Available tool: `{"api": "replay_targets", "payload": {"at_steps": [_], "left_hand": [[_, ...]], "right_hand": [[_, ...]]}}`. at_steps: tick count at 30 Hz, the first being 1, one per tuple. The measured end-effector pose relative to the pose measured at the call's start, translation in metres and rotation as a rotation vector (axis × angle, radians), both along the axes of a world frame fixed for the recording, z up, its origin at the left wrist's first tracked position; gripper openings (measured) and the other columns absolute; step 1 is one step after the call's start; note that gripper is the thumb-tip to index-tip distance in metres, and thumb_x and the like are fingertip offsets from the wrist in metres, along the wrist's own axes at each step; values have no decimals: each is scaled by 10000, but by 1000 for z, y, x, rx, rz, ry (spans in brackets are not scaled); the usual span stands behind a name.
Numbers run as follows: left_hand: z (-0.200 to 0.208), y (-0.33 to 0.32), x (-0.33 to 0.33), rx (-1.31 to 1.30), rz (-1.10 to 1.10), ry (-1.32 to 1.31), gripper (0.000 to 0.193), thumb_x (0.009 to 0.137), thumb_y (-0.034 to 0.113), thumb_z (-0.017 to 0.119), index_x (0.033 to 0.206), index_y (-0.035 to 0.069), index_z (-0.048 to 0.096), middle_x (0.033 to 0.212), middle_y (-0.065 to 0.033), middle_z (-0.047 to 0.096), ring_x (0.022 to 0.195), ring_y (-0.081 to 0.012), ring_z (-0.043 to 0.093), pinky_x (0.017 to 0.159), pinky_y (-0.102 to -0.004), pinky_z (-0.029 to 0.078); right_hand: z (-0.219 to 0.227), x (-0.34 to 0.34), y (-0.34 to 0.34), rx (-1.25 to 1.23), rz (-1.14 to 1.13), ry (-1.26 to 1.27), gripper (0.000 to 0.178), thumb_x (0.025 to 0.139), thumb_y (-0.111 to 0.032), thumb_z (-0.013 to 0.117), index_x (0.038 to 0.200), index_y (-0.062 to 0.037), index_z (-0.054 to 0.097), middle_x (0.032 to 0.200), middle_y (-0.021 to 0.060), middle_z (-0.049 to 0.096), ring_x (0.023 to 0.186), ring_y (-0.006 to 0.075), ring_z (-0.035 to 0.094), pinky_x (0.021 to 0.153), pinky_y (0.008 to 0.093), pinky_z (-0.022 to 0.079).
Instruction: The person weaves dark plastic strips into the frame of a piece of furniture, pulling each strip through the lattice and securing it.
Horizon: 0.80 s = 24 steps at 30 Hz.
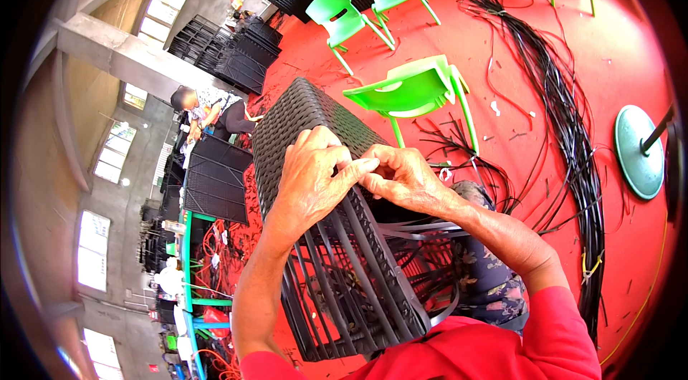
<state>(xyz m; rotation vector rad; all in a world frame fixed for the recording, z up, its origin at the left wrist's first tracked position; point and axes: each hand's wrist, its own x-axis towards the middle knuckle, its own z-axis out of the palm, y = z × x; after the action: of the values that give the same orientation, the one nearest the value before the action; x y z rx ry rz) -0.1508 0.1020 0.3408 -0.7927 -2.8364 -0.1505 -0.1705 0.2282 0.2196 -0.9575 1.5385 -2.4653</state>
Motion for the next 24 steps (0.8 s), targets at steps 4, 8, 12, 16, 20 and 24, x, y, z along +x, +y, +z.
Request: {"api": "replay_targets", "payload": {"at_steps": [4,8,12,16,20,24], "left_hand": [[-9,-5,-9,198,62,-93,287,683,214,687,551,25,516,707,-64,479,706,-219,458,634,-330,364],[-15,-4,-5,424,238,-230,274,694,151,675,523,21,505,733,-46,486,768,-165,450,674,-291,355],[-10,-6,-1,580,325,-337,266,724,136,661,515,31,534,766,-38,491,810,-138,448,694,-268,343],[-8,-8,1,626,348,-358,237,713,115,666,530,26,544,800,-49,500,817,-138,453,709,-270,348],[-7,-9,1,536,335,-283,230,705,96,663,532,24,529,798,-53,509,802,-153,460,722,-287,351],[-4,-12,3,355,283,-159,228,692,82,660,532,18,511,785,-60,516,795,-178,463,727,-302,353]], "right_hand": [[-1,-4,-2,-54,88,-46,112,821,-89,574,768,3,535,591,5,488,592,42,466,489,236,384],[-6,-3,2,-208,272,-204,75,842,-91,546,887,-32,552,749,3,543,649,47,501,527,209,443],[-29,-4,-5,-214,459,-341,221,874,-235,518,957,-32,548,813,15,579,608,60,529,547,192,452],[-32,2,-10,-312,709,-538,316,872,-361,495,951,-62,559,825,17,593,582,71,540,538,189,452],[-23,0,-16,-432,889,-633,312,861,-404,494,811,-98,533,669,-34,492,512,39,435,463,180,341],[-14,1,-24,-484,916,-752,303,819,-433,550,710,-153,510,564,-79,369,455,28,288,411,189,199]]}}
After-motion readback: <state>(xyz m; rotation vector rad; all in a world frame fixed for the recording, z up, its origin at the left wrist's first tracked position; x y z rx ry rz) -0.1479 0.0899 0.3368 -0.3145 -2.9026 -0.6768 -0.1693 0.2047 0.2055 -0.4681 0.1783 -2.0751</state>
